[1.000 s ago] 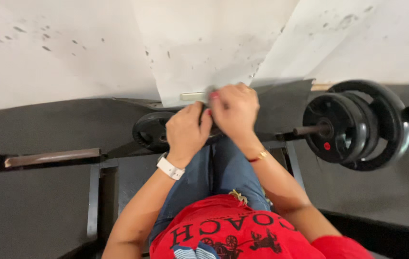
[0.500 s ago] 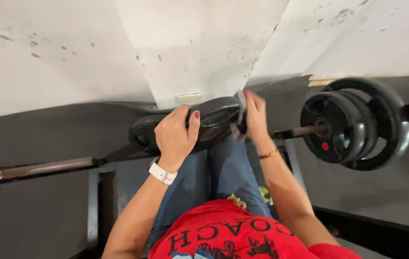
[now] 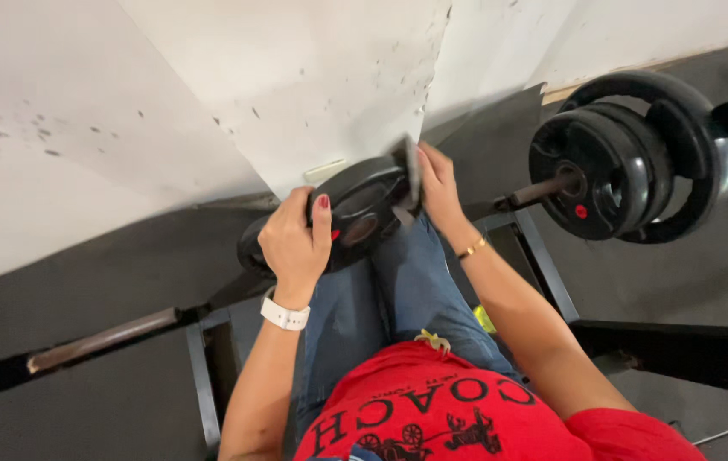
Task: The person cleans a black weight plate resting on their lap using a spray bottle and a cloth. They spray the plate with a cleaning solution and wipe it thoroughly with the cloth, rotating the plate to clean different sections.
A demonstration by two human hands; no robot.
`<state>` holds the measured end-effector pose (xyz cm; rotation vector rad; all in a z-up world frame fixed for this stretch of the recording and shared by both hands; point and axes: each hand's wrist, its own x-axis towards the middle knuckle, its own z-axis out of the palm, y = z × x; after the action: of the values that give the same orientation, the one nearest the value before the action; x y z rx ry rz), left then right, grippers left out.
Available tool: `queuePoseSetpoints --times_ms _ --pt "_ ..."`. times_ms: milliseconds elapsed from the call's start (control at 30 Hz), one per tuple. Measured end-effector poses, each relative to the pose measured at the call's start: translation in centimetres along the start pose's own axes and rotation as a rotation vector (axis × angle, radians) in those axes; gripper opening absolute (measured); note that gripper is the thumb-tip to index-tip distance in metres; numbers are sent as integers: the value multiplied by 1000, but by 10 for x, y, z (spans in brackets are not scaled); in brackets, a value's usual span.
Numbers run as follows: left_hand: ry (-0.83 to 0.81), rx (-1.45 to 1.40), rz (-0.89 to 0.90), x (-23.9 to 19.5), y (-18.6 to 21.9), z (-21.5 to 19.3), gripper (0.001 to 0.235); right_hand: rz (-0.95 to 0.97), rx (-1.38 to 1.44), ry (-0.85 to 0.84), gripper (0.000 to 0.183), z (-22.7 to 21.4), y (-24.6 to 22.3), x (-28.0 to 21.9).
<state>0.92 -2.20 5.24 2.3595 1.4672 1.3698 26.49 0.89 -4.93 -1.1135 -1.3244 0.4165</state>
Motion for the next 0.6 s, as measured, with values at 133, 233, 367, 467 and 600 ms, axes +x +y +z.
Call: queuePoseSetpoints --times_ms 133,233,367,467,600 --pt "34 -12 -11 -5 -1 2 38 328 166 75 35 -4 37 -21" --pt "66 -40 -36 -16 4 -4 38 129 -142 8 27 16 -11 2" --pt "51 -18 -41 -23 -7 6 46 -626 -592 -131 26 61 -171 39" --pt "70 -103 -68 -33 -20 12 46 -798 -655 -175 29 78 -164 35" --pt "49 -166 -2 -5 2 -6 42 -752 -372 -84 23 42 -86 38"
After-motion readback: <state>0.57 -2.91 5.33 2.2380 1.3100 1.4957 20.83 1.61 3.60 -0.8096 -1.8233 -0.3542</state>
